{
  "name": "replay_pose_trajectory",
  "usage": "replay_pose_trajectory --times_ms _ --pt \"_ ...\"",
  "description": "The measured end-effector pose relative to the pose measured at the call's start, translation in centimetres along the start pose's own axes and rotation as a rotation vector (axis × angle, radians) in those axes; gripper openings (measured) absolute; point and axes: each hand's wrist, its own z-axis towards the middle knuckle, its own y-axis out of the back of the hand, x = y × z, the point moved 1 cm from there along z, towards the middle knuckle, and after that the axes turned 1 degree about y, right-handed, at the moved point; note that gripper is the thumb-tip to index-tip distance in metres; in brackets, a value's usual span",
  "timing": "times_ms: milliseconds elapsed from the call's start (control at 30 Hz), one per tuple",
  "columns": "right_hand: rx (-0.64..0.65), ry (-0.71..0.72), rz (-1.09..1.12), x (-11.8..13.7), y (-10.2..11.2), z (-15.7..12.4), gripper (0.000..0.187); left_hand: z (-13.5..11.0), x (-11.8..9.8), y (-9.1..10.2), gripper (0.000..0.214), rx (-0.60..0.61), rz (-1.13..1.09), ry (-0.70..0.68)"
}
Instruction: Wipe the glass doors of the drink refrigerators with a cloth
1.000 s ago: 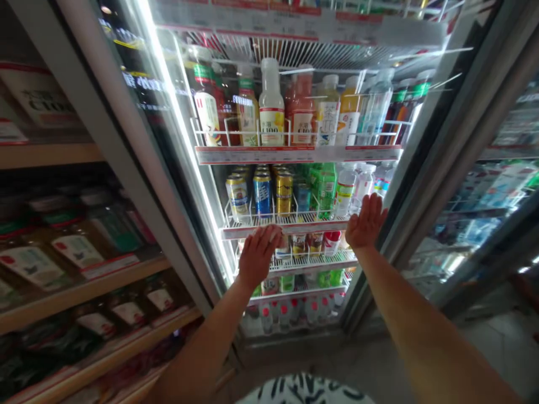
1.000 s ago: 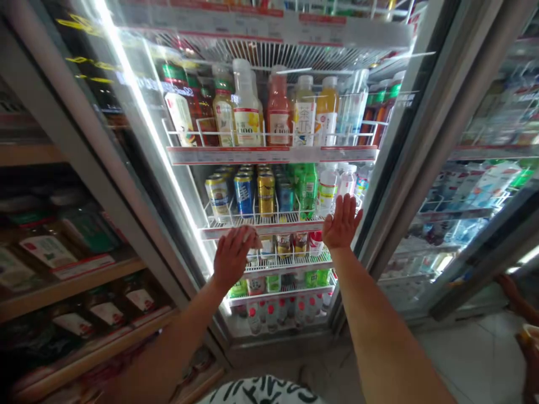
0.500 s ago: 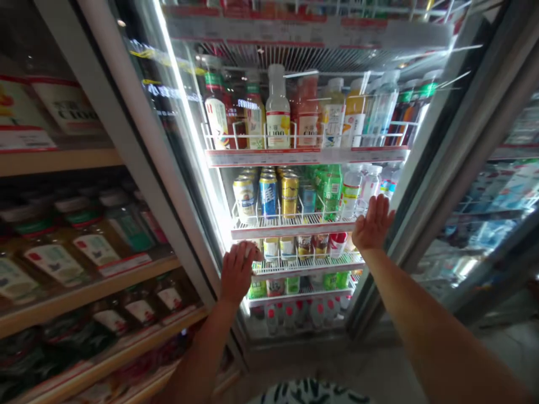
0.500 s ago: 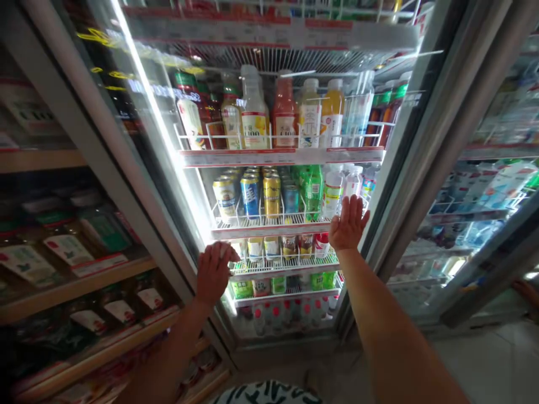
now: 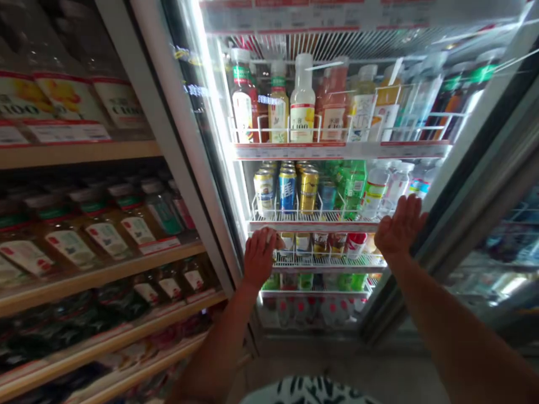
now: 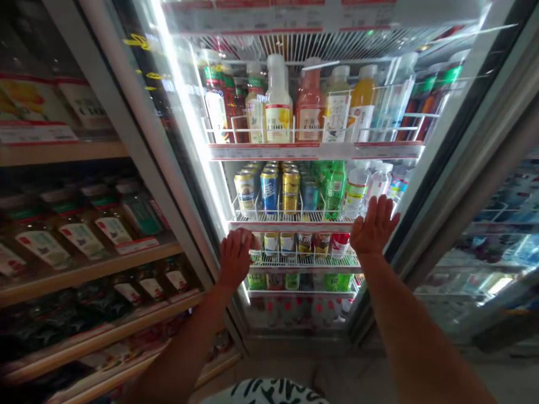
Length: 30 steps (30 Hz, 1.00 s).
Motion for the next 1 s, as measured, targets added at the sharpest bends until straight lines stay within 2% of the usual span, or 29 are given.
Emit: replay_pose_trajectory --times_ms 167,233,400,600,667,833,1000 --pt "-0.003 -0.004 -0.009 -0.1 0.1 0.0 0.071 3.0 0.9 -0.3 0.076 -0.037 0.01 0.104" --pt "0.003 0.006 -0.002 0.0 0.2 0.0 0.071 2.7 0.0 -0.5 0.075 -0.042 0.01 0.078" --pt "-0.017 0.018 0.006 0.1 0.4 0.0 0.071 0.6 -2.6 -0.8 0.068 0.004 -0.032 -0.119" --pt "-0.033 0.033 -0.003 0.3 0.5 0.0 0.071 3.1 -2.3 -1.5 0.065 -0.004 -0.026 -0.028" --pt "-0.026 0.024 -0.004 0.4 0.5 0.0 0.071 3.0 -3.0 -1.8 0.063 -0.011 -0.037 -0.049" --pt "-0.022 0.016 0.002 0.3 0.4 0.0 0.071 1.6 -5.1 -2.0 0.06 0.042 -0.088 -0.212" --pt "-0.022 0.013 -0.001 0.4 0.5 0.0 0.071 4.0 -5.6 -2.6 0.061 0.062 -0.085 -0.153"
